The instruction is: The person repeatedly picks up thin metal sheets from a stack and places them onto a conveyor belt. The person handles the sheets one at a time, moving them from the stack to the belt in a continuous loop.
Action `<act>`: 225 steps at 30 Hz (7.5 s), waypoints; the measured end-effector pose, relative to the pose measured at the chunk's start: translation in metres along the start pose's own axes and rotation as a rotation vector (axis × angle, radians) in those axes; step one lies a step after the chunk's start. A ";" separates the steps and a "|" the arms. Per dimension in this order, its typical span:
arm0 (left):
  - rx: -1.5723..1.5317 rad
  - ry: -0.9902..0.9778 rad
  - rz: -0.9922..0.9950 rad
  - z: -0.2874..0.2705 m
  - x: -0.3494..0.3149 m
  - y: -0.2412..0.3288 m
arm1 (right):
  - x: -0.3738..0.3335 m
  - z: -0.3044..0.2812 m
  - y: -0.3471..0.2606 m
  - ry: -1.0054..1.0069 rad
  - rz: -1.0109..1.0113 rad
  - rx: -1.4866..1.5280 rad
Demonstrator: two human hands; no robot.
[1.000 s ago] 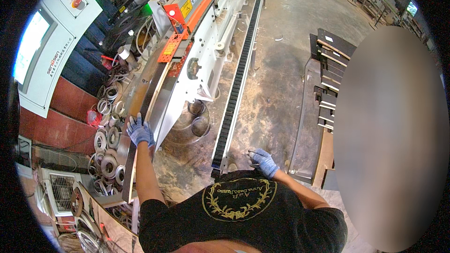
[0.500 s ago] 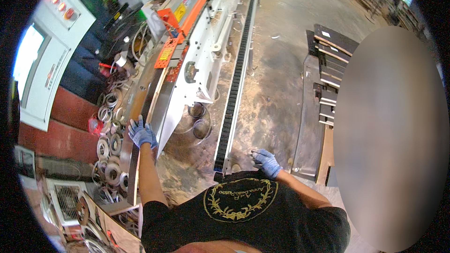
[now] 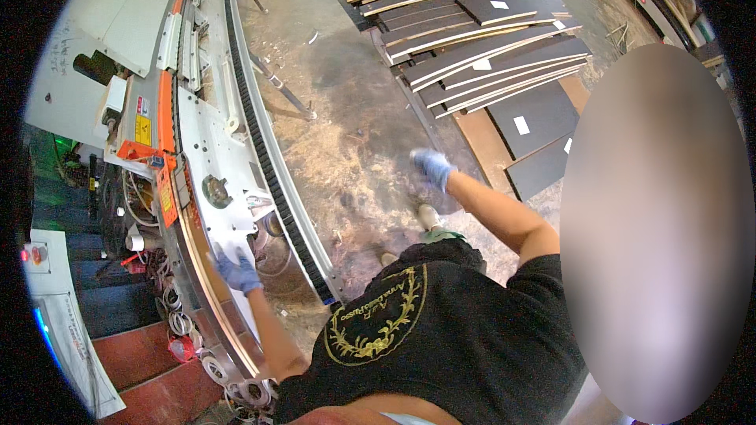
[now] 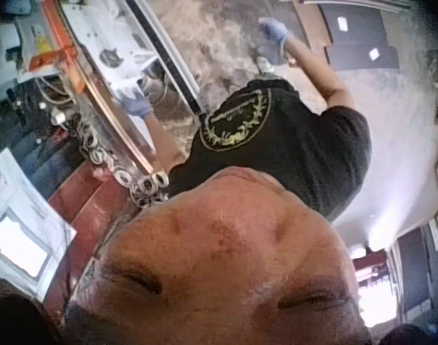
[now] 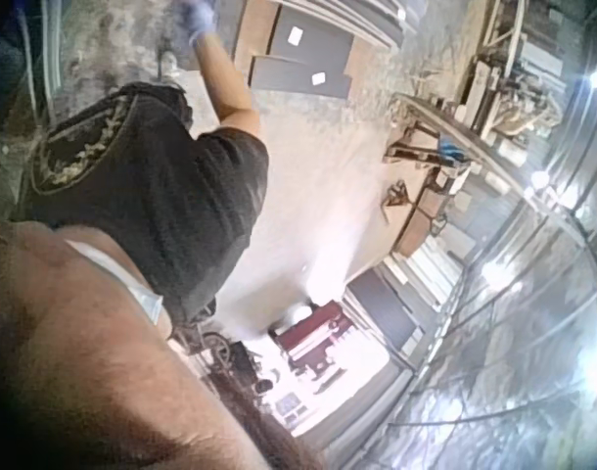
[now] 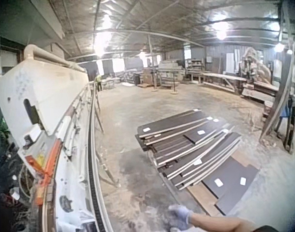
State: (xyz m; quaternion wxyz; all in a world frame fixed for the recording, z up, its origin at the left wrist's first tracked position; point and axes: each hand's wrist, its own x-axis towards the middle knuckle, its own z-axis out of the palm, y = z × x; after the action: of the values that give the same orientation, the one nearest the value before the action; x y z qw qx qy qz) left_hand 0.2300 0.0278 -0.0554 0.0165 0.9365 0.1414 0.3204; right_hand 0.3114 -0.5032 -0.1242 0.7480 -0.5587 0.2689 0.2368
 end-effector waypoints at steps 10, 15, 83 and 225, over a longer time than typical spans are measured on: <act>-0.659 -0.101 -0.321 -0.036 -0.115 0.079 | 0.189 -0.024 -0.127 0.141 -0.032 0.633; -0.357 -0.168 -0.436 -0.065 -0.124 0.092 | 0.222 -0.019 -0.127 0.363 0.018 0.845; -0.420 -0.350 -0.226 -0.175 -0.129 0.031 | -0.075 0.145 0.019 -0.291 -0.042 0.504; 0.495 -0.229 -0.547 -0.106 -0.086 -0.147 | -0.097 0.135 0.075 -0.484 -0.021 -0.384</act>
State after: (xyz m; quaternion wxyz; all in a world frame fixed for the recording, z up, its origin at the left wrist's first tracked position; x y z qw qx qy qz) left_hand 0.0636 0.1389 -0.0397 -0.1097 0.8695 0.4564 0.1535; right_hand 0.2093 -0.3586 -0.0813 0.6735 -0.6199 0.0278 0.4017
